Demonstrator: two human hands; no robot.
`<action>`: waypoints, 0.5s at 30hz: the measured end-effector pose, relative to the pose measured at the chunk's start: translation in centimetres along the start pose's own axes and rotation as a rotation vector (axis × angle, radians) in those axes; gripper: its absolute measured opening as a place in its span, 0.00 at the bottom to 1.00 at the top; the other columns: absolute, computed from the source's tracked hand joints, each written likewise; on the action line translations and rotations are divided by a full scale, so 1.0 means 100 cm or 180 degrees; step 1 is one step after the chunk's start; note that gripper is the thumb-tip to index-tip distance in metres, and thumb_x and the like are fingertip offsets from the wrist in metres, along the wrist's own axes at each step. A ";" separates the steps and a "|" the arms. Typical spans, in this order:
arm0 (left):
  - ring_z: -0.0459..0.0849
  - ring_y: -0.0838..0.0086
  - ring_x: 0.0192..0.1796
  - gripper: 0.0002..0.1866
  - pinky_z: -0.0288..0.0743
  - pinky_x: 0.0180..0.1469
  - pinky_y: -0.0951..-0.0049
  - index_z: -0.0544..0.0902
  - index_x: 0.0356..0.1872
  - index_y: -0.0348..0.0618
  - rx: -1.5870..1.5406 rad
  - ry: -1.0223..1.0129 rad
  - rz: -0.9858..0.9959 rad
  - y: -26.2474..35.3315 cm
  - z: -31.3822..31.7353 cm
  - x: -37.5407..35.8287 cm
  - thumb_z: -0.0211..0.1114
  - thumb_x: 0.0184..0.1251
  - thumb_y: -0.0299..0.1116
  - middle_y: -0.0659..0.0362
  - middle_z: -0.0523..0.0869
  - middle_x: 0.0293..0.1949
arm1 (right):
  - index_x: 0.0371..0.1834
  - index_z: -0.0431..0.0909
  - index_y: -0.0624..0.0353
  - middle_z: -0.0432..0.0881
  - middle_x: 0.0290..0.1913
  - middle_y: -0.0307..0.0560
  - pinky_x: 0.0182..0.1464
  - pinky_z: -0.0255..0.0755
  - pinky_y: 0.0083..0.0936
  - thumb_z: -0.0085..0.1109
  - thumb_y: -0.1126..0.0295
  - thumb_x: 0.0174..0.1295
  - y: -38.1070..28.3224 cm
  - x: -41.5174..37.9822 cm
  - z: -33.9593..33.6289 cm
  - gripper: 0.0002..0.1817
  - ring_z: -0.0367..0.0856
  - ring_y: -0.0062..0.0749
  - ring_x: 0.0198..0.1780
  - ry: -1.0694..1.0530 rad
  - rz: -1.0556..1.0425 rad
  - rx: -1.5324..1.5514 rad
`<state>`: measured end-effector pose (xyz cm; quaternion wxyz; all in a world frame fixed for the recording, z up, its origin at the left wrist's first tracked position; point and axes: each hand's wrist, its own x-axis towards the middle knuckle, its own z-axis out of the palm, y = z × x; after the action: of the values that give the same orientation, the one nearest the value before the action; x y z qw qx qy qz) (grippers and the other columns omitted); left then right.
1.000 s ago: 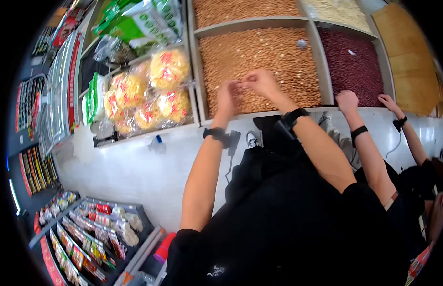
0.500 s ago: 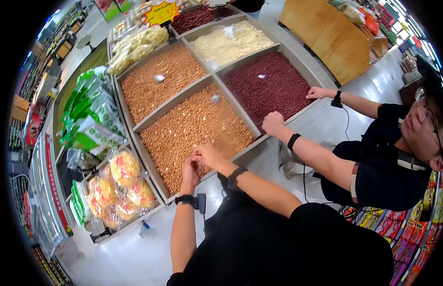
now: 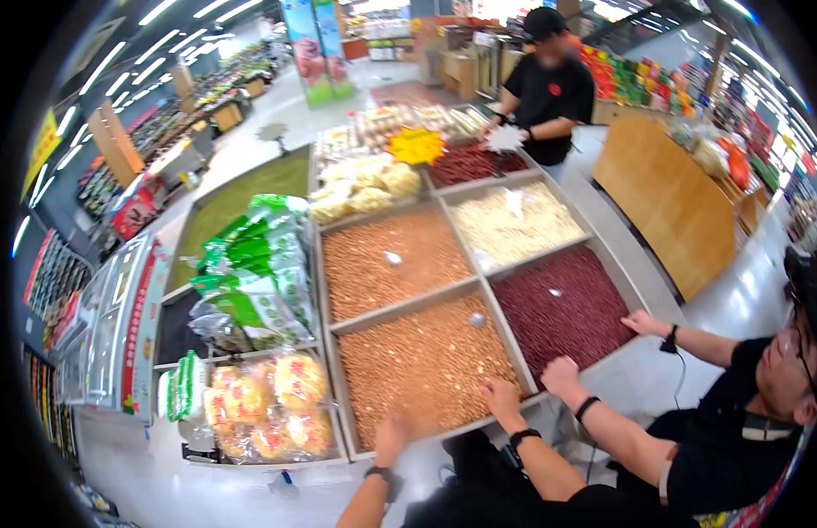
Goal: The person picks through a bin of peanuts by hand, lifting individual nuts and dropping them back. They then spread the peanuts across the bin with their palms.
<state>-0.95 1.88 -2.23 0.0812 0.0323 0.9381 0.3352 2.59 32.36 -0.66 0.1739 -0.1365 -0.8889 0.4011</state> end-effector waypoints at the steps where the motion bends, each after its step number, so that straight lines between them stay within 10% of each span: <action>1: 0.88 0.43 0.39 0.21 0.80 0.45 0.46 0.85 0.39 0.38 0.0369 -0.0083 -0.0191 0.015 -0.007 -0.006 0.52 0.81 0.45 0.41 0.88 0.33 | 0.40 0.84 0.61 0.86 0.34 0.55 0.41 0.78 0.44 0.69 0.66 0.61 0.006 0.001 0.003 0.10 0.86 0.53 0.37 -0.0274 0.0178 -0.0410; 6: 0.87 0.40 0.37 0.26 0.80 0.41 0.43 0.86 0.36 0.38 0.0424 -0.0090 0.0121 0.050 -0.029 -0.012 0.51 0.80 0.50 0.39 0.87 0.32 | 0.42 0.84 0.60 0.86 0.44 0.53 0.49 0.77 0.44 0.62 0.68 0.66 -0.012 0.002 -0.002 0.08 0.83 0.51 0.51 -0.0272 0.0488 -0.0399; 15: 0.87 0.41 0.36 0.25 0.81 0.40 0.46 0.88 0.34 0.38 0.0680 -0.0150 -0.0123 0.036 -0.015 -0.009 0.55 0.79 0.50 0.39 0.87 0.30 | 0.40 0.83 0.61 0.85 0.36 0.54 0.42 0.77 0.45 0.64 0.65 0.68 -0.009 0.004 0.000 0.10 0.83 0.53 0.40 -0.0448 0.0414 -0.0762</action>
<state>-0.29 3.59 1.30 0.1058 0.0306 0.9667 0.2309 2.14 31.90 0.11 0.0673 -0.1851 -0.9297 0.3113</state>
